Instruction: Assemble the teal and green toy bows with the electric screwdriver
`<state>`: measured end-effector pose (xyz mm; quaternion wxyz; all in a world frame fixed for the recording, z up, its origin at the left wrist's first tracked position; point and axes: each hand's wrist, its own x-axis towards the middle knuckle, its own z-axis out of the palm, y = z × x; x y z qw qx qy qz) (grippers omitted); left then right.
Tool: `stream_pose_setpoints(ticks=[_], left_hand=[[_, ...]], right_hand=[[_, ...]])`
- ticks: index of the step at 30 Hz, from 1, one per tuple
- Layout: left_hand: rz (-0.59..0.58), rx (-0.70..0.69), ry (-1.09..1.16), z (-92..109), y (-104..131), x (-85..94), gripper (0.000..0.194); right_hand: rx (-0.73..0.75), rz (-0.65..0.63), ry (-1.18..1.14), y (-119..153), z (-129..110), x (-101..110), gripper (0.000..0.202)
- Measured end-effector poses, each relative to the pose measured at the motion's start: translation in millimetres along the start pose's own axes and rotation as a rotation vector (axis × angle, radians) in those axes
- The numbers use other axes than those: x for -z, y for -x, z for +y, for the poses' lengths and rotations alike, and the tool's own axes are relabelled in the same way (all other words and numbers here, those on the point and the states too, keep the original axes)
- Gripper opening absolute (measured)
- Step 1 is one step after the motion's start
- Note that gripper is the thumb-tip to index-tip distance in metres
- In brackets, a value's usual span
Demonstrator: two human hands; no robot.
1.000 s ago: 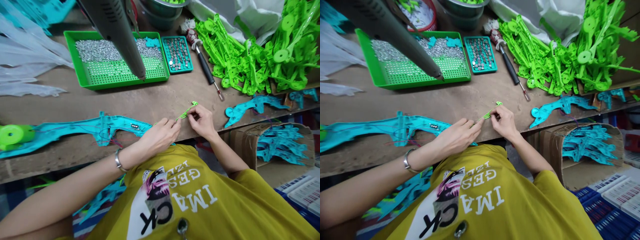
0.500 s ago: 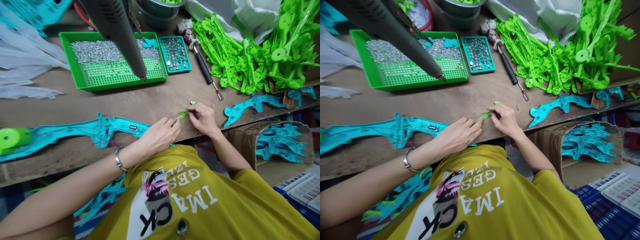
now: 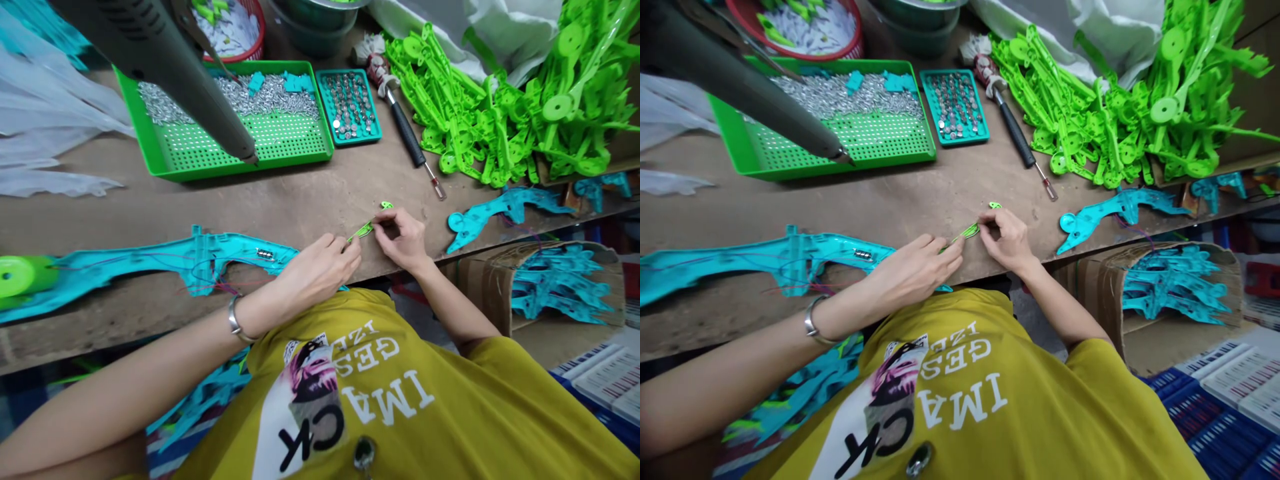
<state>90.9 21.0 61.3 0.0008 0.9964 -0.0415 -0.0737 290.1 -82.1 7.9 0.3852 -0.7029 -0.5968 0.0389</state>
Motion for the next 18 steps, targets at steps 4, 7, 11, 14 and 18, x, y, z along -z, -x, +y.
stream_pose_setpoints(ticks=[4,7,11,14,18], left_hand=[[-0.001,-0.010,-0.032,0,1,0.6,0.029],[0.035,-0.010,-0.018,-1,2,1.7,0.029],[0.044,-0.014,-0.003,-1,4,3.5,0.030],[0.018,-0.013,-0.010,0,4,4.0,0.032],[-0.024,-0.011,-0.018,-1,3,5.2,0.035]], right_hand=[[0.035,0.046,0.037,1,-3,-1,0.009],[0.086,0.030,0.079,1,-3,0,0.009],[0.197,-0.015,0.119,8,0,2,0.015],[0.240,-0.055,0.115,18,2,0,0.020],[0.228,-0.162,0.210,27,3,0,0.025]])
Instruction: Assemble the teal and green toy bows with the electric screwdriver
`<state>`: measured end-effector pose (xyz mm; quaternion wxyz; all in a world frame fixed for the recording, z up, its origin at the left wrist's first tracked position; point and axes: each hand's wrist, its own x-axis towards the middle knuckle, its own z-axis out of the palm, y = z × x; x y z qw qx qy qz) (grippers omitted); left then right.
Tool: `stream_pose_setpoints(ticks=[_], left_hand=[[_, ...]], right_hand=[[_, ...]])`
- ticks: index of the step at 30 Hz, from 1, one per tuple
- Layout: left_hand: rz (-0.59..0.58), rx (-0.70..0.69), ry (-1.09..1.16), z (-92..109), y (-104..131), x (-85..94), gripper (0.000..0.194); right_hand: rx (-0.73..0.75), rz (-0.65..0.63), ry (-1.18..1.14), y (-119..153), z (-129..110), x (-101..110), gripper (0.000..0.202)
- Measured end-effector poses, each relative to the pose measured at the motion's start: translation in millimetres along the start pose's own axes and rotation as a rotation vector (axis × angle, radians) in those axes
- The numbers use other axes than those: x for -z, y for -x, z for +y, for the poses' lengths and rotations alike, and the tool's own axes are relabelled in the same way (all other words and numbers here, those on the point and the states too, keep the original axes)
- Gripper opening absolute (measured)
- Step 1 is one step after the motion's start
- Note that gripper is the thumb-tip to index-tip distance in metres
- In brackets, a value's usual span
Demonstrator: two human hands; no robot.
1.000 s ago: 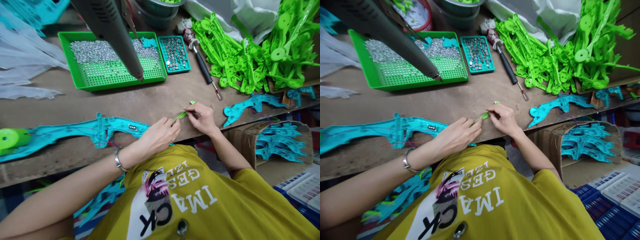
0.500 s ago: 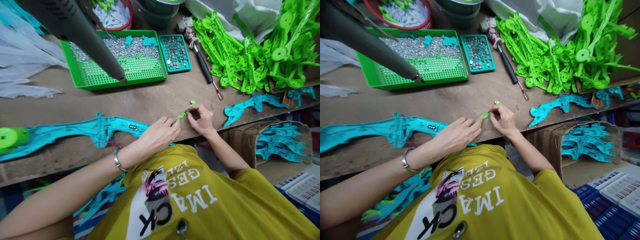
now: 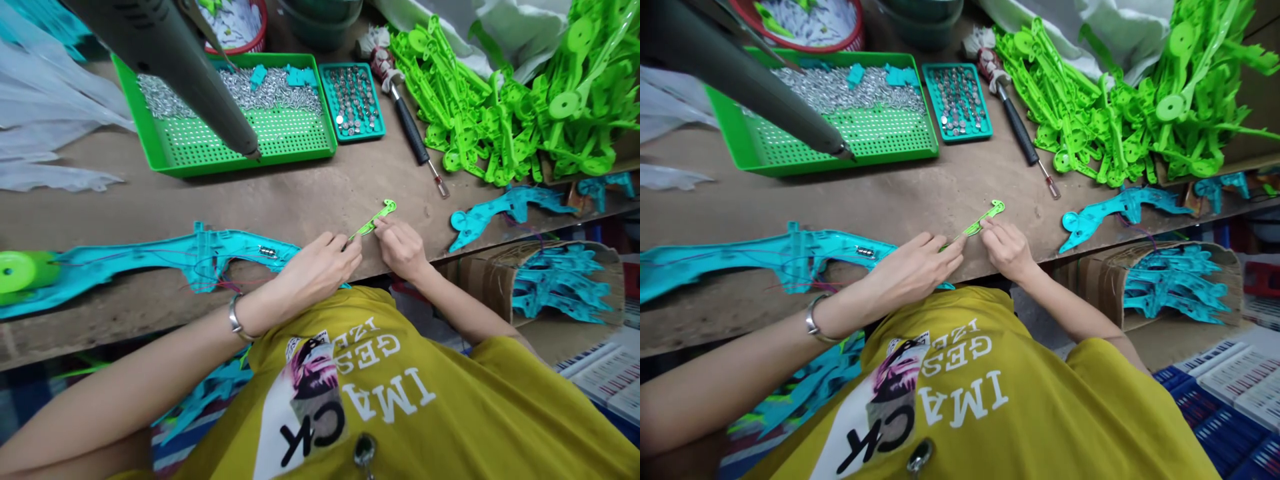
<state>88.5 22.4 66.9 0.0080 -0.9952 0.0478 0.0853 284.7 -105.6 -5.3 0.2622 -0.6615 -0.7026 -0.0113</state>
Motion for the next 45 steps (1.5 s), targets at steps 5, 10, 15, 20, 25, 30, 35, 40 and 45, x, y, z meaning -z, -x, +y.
stream_pose_setpoints(ticks=[5,10,15,20,25,30,35,40,45], left_hand=[[-0.004,0.043,0.053,-1,4,0.8,0.036],[0.110,0.318,0.128,12,19,-6.2,0.047],[0.233,0.624,0.159,31,26,-8.4,0.055],[0.160,0.753,0.251,34,19,0.2,0.037],[0.139,0.811,0.307,37,13,4.3,0.022],[0.256,0.731,0.241,48,15,-10.9,0.025],[0.317,0.776,0.219,49,20,-19.6,0.024],[0.277,0.887,0.359,40,22,-10.8,0.027],[0.179,0.937,0.423,30,20,-4.7,0.023]], right_hand=[[-0.092,-0.092,-0.081,-15,5,21,0.019],[-0.246,-0.023,-0.267,-43,1,40,0.014],[-0.169,-0.200,-0.432,-56,-15,29,0.009],[-0.172,-0.356,-0.486,-61,-21,18,0.011],[-0.201,-0.365,-0.479,-61,-21,17,0.010],[-0.209,-0.349,-0.485,-61,-23,15,0.009],[-0.239,-0.364,-0.466,-62,-26,12,0.012],[-0.264,-0.369,-0.418,-64,-29,12,0.010],[-0.269,-0.364,-0.416,-64,-30,12,0.010]])
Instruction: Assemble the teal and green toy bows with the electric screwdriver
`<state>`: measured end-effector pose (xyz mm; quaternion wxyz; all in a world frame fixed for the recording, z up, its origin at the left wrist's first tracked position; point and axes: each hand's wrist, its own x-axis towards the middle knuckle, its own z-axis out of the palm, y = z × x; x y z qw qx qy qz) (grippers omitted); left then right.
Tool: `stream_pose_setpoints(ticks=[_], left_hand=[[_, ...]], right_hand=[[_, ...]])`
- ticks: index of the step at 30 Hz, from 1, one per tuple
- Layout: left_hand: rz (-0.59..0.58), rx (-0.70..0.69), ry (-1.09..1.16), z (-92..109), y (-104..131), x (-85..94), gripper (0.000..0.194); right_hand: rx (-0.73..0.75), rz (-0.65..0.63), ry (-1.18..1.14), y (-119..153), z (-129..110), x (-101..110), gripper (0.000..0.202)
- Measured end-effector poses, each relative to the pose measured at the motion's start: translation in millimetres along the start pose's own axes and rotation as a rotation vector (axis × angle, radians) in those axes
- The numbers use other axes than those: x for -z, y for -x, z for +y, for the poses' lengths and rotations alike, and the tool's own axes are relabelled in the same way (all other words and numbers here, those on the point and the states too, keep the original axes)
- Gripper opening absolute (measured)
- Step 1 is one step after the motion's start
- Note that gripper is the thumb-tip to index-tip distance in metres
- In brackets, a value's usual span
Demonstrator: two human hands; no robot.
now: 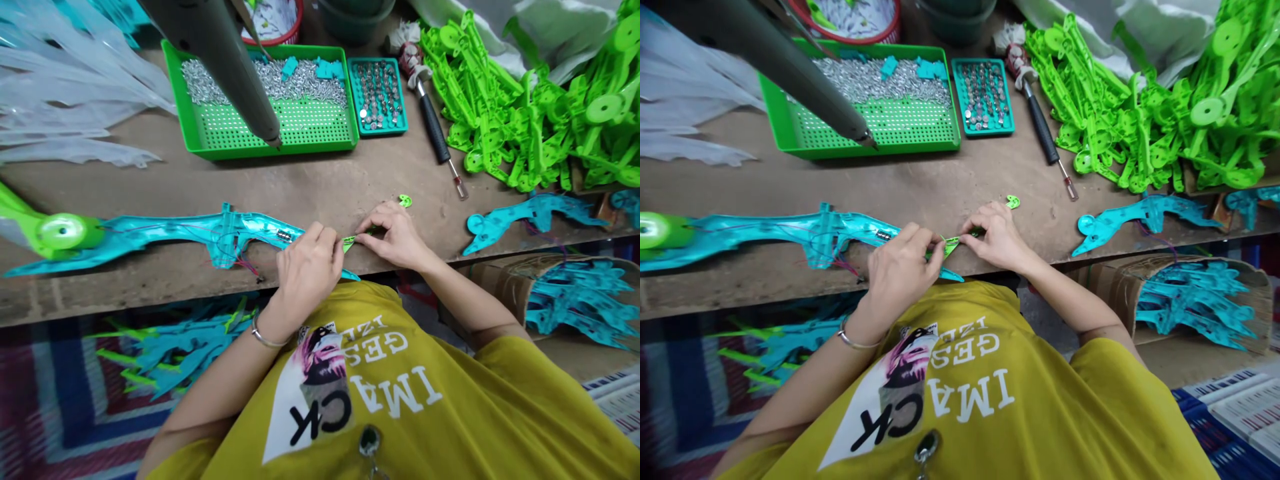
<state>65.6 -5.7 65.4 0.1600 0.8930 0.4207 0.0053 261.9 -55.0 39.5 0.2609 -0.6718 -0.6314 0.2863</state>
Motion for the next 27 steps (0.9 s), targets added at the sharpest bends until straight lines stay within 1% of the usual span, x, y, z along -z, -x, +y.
stream_pose_setpoints(ticks=[3,6,9,11,14,17,19,23,25,27], left_hand=[[0.007,0.007,-0.027,-2,-3,1.2,0.026],[-0.009,-0.005,-0.060,-2,-3,1.2,0.029],[-0.028,0.003,-0.089,1,-4,1.4,0.029],[-0.049,0.006,-0.108,4,-5,3.0,0.028],[-0.127,-0.042,-0.156,5,-7,8.5,0.027],[-0.220,-0.170,-0.204,1,-8,16.1,0.029],[-0.257,-0.244,-0.218,-2,-7,20.6,0.030],[-0.274,-0.301,-0.245,-8,0,24.5,0.030],[-0.267,-0.327,-0.232,-11,6,22.7,0.031],[-0.235,-0.342,-0.190,-17,11,18.3,0.033]], right_hand=[[-0.012,-0.012,0.001,0,0,0,0.010],[-0.022,0.003,-0.005,0,-1,-2,0.006],[-0.015,0.024,-0.002,0,-3,-3,0.002],[-0.004,0.017,0.001,1,-4,-4,0.002],[0.018,-0.020,-0.002,2,-6,-6,0.010],[0.062,-0.049,0.007,3,-8,-8,0.022],[0.102,-0.063,0.030,2,-8,-9,0.031],[0.161,-0.136,0.093,1,-10,-10,0.044],[0.180,-0.181,0.113,0,-11,-10,0.048],[0.188,-0.213,0.138,-1,-12,-9,0.050]])
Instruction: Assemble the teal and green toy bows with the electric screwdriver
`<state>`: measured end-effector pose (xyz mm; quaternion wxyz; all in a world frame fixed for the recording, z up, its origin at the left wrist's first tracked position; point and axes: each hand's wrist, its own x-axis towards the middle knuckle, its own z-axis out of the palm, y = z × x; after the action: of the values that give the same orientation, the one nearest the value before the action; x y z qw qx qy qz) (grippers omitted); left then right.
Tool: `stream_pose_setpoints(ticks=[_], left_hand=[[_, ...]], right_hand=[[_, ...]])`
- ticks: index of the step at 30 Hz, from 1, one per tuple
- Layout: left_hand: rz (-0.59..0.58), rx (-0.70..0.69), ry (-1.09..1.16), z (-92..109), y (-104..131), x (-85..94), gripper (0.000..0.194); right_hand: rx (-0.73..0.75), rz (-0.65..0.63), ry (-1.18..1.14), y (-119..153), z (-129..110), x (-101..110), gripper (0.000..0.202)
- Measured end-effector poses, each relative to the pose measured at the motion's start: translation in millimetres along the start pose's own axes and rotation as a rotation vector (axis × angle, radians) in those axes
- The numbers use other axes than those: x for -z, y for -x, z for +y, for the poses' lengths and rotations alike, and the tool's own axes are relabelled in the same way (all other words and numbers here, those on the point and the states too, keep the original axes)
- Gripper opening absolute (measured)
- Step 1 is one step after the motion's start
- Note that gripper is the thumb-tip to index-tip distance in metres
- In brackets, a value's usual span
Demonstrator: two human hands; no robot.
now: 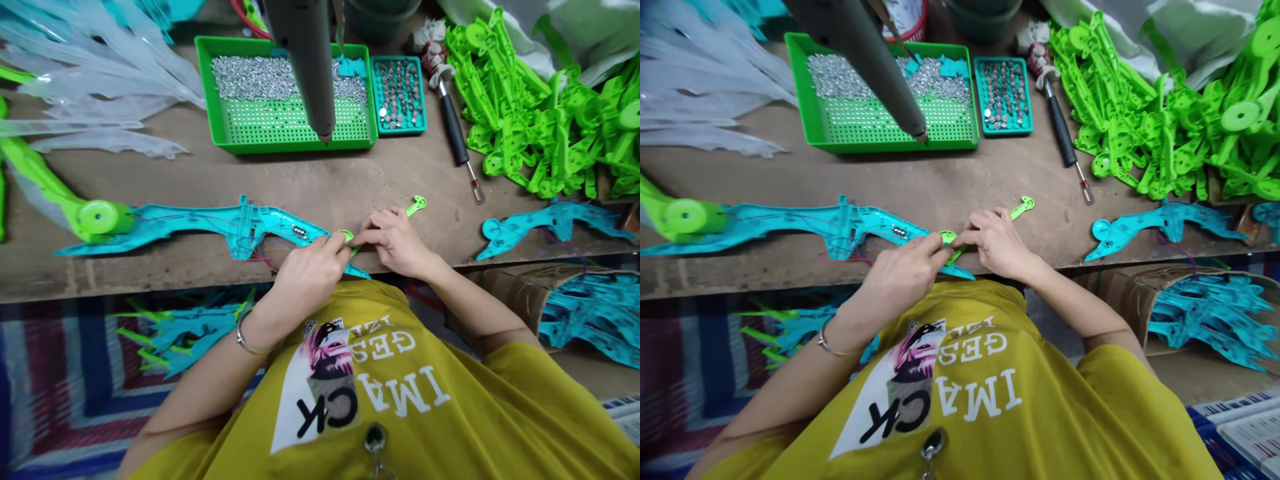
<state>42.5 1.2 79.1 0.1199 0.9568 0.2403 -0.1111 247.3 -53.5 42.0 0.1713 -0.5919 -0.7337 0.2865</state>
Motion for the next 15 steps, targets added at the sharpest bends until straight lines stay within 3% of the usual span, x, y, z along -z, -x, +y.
stream_pose_setpoints(ticks=[5,9,15], left_hand=[[0.184,0.102,0.133,-14,10,-20.0,0.030],[0.295,0.223,0.218,-27,7,-25.4,0.030],[0.223,0.302,0.163,-36,-2,-17.0,0.026]], right_hand=[[-0.009,-0.051,0.043,-3,-2,4,0.051],[-0.010,-0.060,0.037,-3,-4,6,0.050],[-0.003,-0.047,0.043,-3,-3,6,0.052]])
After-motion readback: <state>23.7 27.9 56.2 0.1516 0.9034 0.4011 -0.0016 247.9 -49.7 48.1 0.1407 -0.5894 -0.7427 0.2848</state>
